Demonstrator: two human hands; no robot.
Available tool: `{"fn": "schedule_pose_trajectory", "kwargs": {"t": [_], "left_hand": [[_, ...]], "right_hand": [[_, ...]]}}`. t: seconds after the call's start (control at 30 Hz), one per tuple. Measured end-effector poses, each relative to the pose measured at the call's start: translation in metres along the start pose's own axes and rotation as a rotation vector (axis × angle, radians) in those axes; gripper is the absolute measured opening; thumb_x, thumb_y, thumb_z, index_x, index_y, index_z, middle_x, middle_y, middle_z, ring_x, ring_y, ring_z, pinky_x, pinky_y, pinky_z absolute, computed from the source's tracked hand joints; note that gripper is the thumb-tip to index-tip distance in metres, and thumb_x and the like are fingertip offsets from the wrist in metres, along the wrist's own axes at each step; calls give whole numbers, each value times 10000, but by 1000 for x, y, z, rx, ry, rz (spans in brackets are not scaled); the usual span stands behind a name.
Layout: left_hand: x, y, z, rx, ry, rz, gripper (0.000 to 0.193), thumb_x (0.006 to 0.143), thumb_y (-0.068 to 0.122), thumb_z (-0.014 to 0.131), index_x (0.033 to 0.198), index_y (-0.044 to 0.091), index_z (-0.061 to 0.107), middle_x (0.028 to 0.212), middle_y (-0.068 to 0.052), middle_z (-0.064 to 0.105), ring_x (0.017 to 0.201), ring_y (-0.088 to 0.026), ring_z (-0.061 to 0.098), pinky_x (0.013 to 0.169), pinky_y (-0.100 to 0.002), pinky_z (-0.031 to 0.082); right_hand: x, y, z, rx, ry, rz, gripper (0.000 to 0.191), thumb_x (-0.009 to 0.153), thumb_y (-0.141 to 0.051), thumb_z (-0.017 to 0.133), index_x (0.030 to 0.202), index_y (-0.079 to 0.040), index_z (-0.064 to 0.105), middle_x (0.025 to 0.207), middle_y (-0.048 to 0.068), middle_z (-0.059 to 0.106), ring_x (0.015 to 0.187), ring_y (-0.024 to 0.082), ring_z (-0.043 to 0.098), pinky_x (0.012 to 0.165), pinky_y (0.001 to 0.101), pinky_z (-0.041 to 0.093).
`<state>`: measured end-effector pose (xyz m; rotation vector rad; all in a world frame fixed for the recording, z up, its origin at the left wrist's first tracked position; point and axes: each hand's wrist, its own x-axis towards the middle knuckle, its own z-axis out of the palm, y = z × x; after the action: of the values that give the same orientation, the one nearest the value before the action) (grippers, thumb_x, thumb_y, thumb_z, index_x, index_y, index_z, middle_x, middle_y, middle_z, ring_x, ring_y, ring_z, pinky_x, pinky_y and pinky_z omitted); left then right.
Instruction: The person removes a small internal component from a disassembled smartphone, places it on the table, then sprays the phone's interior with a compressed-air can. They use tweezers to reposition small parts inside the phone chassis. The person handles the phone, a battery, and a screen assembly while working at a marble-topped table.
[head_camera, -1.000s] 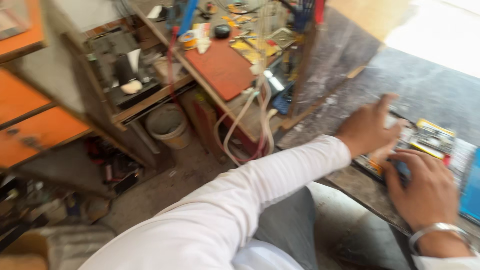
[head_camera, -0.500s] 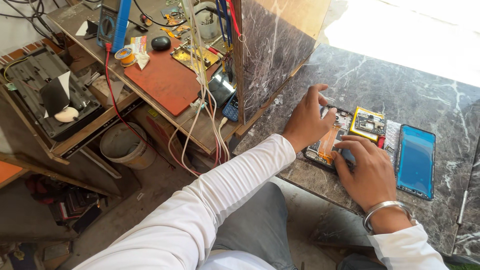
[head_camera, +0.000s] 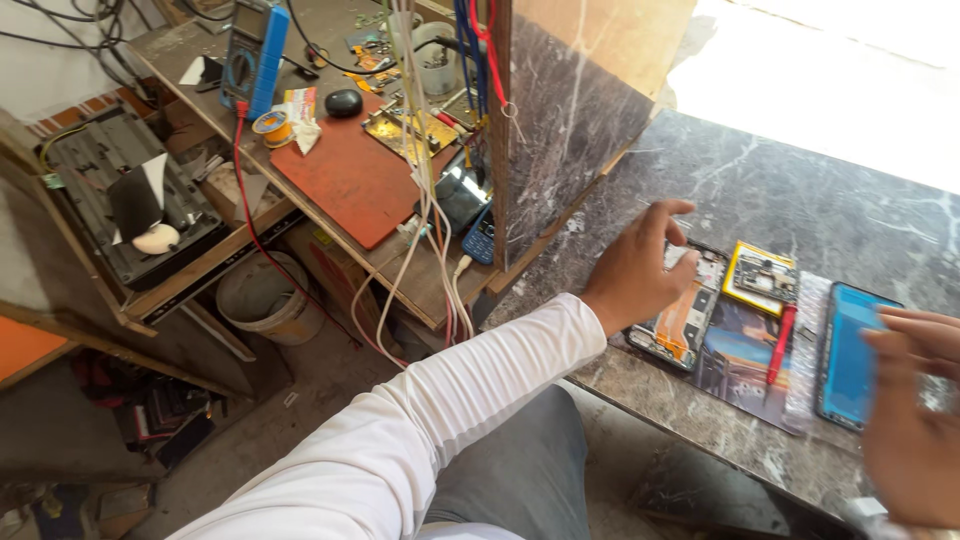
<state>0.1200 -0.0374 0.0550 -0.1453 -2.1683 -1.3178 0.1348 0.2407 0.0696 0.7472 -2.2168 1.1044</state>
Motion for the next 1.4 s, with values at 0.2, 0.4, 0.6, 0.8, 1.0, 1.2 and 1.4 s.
{"fn": "schedule_pose_trajectory", "kwargs": {"t": [0.2,0.4,0.6,0.8,1.0,1.2,1.4], "left_hand": [[5,-9,12,-5,-19,4,509,890,160,689,1351,76,491,1012,-97,649,914,-282,673,796,-413,543],[16,-11,73,-267,28,197,350,849,-47,674,1144,101,557,1226,-124,577,1058,-258,606,896,-404,533],[6,-10,138,-111,-132,110,418,1053,-37,669,1406,64,470,1066,-30,589,890,-82,525,754,-237,444],[-17,-19,163,34,-193,51,254,1132,50,647,1335,8,501,1096,-63,582,827,-96,530,730,-247,448],[-36,-43,187,107,-327,-161,295,1128,55,644,1377,0,496,1101,-77,590,843,-108,541,717,-254,451],[-40,-57,208,127,-361,-201,338,1124,60,641,1419,-7,490,1107,-90,598,859,-119,552,703,-261,455],[-31,-18,208,178,-272,-103,382,1120,65,637,1461,-15,485,1112,-103,606,875,-131,562,689,-268,459]], "right_hand": [[4,36,-14,231,90,137,92,1114,-102,689,1172,-59,632,1190,70,684,1063,177,702,903,312,603],[11,51,-65,388,185,198,85,1128,-59,662,1197,-55,612,1152,65,683,1054,147,714,880,295,634],[-12,73,-135,69,88,-81,65,1049,-68,756,1109,-63,729,995,54,730,776,104,689,694,245,555],[-24,80,-173,155,117,25,76,1045,-104,735,1120,-93,730,994,32,713,693,62,672,620,218,540],[-55,75,-228,288,107,-160,145,1127,-216,656,1142,-80,706,1000,45,709,812,138,714,695,259,589],[-138,87,-285,287,627,-264,442,1120,-396,510,864,-58,637,779,76,639,587,178,609,520,299,481],[-176,171,-369,191,1211,393,296,1092,-315,614,936,-67,568,750,80,568,601,175,472,539,273,379]]}}
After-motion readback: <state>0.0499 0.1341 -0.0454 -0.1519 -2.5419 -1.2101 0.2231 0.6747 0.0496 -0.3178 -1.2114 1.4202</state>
